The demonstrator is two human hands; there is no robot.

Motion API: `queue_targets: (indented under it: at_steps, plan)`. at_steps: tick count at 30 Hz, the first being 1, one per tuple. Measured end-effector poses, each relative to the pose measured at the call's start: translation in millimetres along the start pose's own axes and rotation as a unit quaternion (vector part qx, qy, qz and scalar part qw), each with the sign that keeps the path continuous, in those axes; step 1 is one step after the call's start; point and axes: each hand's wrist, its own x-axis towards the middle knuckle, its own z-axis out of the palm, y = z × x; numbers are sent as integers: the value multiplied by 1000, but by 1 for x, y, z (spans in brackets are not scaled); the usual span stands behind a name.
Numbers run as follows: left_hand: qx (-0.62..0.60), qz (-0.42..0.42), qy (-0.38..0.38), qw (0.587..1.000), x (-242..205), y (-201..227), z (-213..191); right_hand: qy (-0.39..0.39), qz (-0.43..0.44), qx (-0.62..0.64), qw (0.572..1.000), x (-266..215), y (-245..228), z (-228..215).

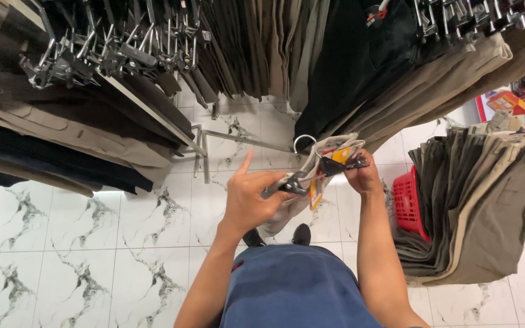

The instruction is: Picking up folded pants from a pile, unfolding them, and hanging them onto a clothing rack using hangers.

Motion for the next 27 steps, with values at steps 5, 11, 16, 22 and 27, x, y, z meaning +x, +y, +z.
queue_targets:
  at_steps: [5, 11, 16, 22, 27]
  plan:
    - [45, -30, 55, 997, -6, -38, -11, 116, -39, -198, 973, 6, -7, -52]
    - [-89, -272, 100, 953, 7, -51, -19, 66, -119, -381, 915, 24, -71, 60]
    - [-153, -375, 125, 906, 24, -46, -29, 56, -122, -415, 900, 25, -88, 93]
    - [-189, -334, 66, 921, 1, -140, -18, 53, -112, -459, 880, 26, -104, 81]
    - [-181, -334, 51, 924, 27, -86, -23, 66, -103, -495, 860, 23, -110, 74]
